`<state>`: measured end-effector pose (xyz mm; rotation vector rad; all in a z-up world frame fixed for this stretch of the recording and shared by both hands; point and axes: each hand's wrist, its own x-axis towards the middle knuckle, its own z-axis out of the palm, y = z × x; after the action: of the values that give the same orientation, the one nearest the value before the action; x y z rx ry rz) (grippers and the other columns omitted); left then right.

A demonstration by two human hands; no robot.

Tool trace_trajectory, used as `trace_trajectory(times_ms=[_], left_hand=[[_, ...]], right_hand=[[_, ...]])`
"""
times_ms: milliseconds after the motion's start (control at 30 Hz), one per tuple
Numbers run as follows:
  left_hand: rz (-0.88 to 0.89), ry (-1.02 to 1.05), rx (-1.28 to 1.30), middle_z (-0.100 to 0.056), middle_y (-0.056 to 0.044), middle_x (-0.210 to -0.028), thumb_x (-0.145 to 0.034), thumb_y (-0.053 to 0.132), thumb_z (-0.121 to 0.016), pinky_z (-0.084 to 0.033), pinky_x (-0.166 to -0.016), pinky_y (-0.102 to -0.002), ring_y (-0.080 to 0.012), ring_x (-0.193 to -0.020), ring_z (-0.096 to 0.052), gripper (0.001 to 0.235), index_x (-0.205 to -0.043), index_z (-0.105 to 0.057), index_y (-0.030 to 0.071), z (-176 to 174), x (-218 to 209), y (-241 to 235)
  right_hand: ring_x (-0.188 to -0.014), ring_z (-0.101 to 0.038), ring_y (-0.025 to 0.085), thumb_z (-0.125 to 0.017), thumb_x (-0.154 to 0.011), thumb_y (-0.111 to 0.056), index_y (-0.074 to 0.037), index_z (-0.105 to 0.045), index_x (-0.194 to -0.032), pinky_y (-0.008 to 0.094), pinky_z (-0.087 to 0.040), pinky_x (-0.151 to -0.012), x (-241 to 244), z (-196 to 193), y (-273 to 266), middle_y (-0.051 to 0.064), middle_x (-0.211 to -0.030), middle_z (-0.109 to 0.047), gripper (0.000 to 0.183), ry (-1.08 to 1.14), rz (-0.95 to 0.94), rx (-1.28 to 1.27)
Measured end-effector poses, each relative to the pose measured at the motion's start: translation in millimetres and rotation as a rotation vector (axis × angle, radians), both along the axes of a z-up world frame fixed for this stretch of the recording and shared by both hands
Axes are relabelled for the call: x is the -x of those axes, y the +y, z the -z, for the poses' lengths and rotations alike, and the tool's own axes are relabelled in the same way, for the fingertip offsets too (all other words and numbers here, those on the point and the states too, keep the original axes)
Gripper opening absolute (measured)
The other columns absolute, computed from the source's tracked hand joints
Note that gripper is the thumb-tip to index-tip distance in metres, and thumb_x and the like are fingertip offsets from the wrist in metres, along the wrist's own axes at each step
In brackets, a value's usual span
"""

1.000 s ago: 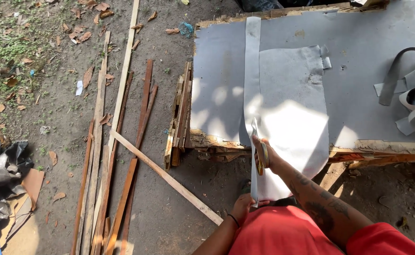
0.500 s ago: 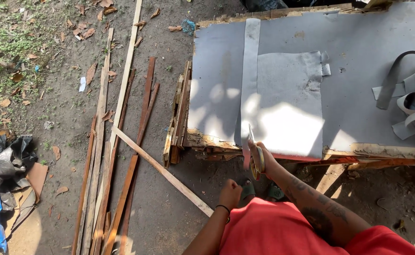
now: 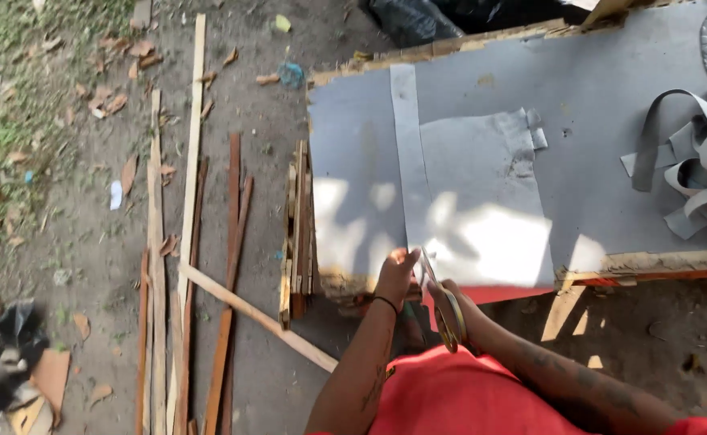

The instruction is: Cutting long strips of grey upholstery material using scissors on a wooden workbench.

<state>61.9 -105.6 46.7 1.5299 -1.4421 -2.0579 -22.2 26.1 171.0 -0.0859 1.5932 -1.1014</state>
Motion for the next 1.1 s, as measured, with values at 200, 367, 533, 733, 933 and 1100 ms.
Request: trace_trajectory(times_ms=[200, 367, 533, 733, 933, 1100], left_hand=[[0.293, -0.075, -0.049, -0.065, -0.011, -0.076, -0.087, 0.040, -0.070, -0.057, -0.064, -0.037, -0.0222, -0.076, -0.067, 0.029, -0.088, -0.066, 0.011, 68.0, 0.9, -17.0], [0.136, 0.264, -0.306, -0.075, -0.021, -0.107, -0.097, 0.019, -0.059, -0.062, -0.081, -0.041, -0.0249, -0.104, -0.073, 0.022, -0.111, -0.059, 0.002, -16.0, -3.1, -19.6], [0.302, 0.060, -0.072, -0.063, -0.006, -0.079, -0.096, 0.036, -0.059, -0.049, -0.084, -0.036, -0.0217, -0.086, -0.062, 0.027, -0.087, -0.064, 0.011, 60.5, -17.4, -6.8], [0.560, 0.058, 0.381, -0.067, -0.034, -0.102, -0.104, 0.026, -0.048, -0.044, -0.106, -0.057, -0.0520, -0.111, -0.060, 0.039, -0.111, -0.070, -0.005, 54.3, -30.0, -10.8], [0.307, 0.023, -0.121, -0.062, -0.027, -0.122, -0.097, 0.037, -0.052, -0.034, -0.115, -0.045, -0.0326, -0.127, -0.052, 0.040, -0.100, -0.071, 0.002, 38.0, -27.7, -1.3], [0.314, -0.011, -0.145, -0.046, -0.027, -0.151, -0.093, 0.045, -0.060, -0.028, -0.122, -0.046, -0.0403, -0.147, -0.036, 0.055, -0.126, -0.066, 0.002, 37.5, -40.7, 2.3]], right_hand=[[-0.048, -0.063, 0.028, -0.067, -0.093, -0.053, -0.004, -0.061, -0.100, 0.037, -0.051, -0.039, -13.7, -12.5, -10.4, 0.017, -0.059, -0.054, 0.050, 0.044, 0.013, -0.101], [-0.055, -0.067, 0.029, -0.066, -0.093, -0.054, -0.002, -0.061, -0.105, 0.040, -0.056, -0.045, -19.0, -3.9, -26.7, 0.019, -0.064, -0.057, 0.053, 0.058, 0.032, -0.126], [-0.051, -0.067, 0.028, -0.058, -0.095, -0.059, -0.004, -0.058, -0.115, 0.040, -0.055, -0.047, -15.4, 50.3, -24.7, 0.015, -0.061, -0.059, 0.058, 0.131, -0.071, -0.088], [-0.051, -0.064, 0.027, -0.056, -0.100, -0.048, -0.005, -0.058, -0.112, 0.038, -0.052, -0.049, -23.8, 42.9, -37.7, 0.014, -0.063, -0.057, 0.044, 0.111, -0.010, -0.064], [-0.056, -0.067, 0.028, -0.061, -0.099, -0.052, -0.003, -0.059, -0.113, 0.037, -0.056, -0.054, -16.5, 52.3, -46.5, 0.016, -0.066, -0.059, 0.051, 0.081, 0.055, -0.044], [-0.049, -0.063, 0.027, -0.062, -0.098, -0.057, -0.008, -0.058, -0.111, 0.036, -0.052, -0.048, -6.0, 64.4, -60.8, 0.015, -0.062, -0.057, 0.051, 0.058, 0.077, -0.005]])
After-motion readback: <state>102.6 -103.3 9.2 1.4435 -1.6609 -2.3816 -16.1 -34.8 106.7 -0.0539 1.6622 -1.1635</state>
